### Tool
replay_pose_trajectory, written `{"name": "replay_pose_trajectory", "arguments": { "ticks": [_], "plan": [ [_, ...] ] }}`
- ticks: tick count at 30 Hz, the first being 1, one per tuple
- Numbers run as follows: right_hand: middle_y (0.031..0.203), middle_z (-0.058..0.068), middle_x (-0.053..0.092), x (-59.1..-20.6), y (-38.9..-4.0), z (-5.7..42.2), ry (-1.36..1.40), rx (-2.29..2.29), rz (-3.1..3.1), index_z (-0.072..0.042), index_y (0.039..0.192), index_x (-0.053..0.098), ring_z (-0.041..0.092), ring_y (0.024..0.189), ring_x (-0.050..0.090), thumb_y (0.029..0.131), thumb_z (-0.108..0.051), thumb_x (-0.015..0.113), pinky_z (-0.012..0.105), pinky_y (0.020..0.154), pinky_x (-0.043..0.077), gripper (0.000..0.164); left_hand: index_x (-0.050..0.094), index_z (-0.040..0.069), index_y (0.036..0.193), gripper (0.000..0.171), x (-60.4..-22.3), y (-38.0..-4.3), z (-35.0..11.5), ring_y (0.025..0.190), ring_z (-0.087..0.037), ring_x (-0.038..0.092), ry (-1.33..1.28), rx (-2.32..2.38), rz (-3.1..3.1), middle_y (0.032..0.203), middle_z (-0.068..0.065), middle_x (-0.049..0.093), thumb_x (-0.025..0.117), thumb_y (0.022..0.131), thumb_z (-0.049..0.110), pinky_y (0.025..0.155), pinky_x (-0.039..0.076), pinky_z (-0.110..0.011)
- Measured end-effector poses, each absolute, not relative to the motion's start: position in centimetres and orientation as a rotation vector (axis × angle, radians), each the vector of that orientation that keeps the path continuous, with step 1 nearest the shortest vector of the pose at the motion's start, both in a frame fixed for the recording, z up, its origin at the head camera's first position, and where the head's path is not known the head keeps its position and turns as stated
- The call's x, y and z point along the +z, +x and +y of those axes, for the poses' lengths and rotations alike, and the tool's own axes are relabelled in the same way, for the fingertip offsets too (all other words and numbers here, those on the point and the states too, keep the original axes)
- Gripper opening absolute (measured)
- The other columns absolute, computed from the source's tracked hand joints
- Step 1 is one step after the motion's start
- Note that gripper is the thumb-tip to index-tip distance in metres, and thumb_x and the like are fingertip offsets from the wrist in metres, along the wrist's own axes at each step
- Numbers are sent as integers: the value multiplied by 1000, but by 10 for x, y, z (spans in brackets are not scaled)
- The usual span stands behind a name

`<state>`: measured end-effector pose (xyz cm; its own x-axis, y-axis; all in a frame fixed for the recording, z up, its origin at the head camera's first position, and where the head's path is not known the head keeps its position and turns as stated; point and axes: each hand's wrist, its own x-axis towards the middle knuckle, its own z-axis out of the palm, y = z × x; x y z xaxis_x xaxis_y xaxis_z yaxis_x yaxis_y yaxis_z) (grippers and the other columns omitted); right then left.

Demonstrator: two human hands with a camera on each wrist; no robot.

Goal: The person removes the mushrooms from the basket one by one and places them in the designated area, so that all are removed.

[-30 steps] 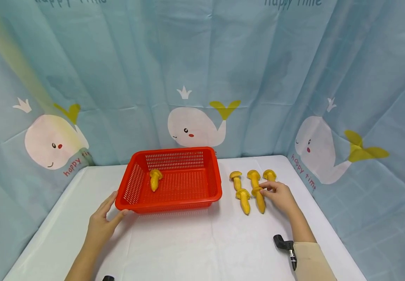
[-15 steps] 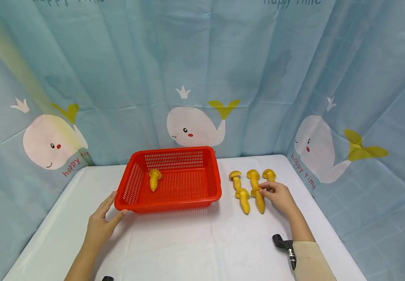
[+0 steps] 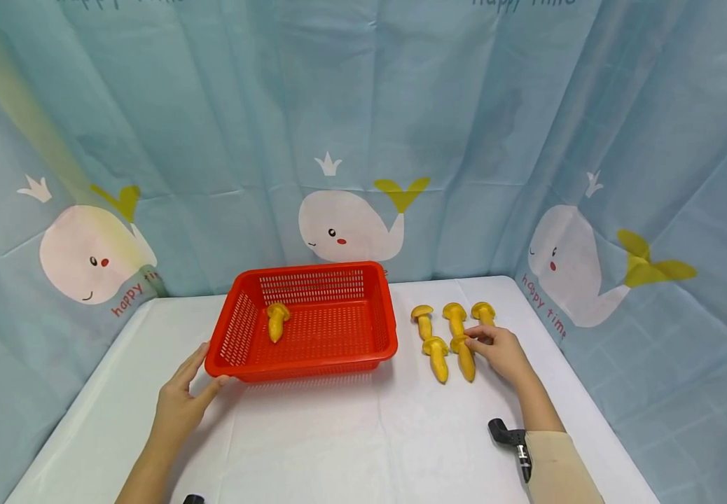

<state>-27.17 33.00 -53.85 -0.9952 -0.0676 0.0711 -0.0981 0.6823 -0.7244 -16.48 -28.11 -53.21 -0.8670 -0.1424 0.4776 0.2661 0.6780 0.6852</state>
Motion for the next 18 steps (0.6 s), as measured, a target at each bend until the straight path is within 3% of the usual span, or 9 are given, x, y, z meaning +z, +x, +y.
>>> {"name": "replay_pose_trajectory", "arguments": {
  "ticks": [4,11,18],
  "plan": [
    [115,8,73,-539,-272,331,134,1239,-2853,-13,120,75,23,94,60,98,-36,71,24,77,52,32,50,15,153,85,-533,-165,-281,144,-31,47,-87,-1078,-2393,156,-6,50,91,78,21,102,28,1],
    [116,10,73,-536,-271,330,142,1246,-2856,-11,119,75,23,98,62,98,-33,71,23,81,53,31,47,27,155,89,-534,-166,-282,144,-31,47,-97,-1071,-2388,156,-7,50,91,78,19,102,28,1],
    [118,13,73,-532,-270,328,149,1251,-2852,-10,120,74,22,95,61,98,-31,72,21,77,53,30,49,19,154,85,-532,-165,-281,144,-31,47,-70,-1067,-2407,156,-8,50,90,79,21,100,28,1]
  ]
}}
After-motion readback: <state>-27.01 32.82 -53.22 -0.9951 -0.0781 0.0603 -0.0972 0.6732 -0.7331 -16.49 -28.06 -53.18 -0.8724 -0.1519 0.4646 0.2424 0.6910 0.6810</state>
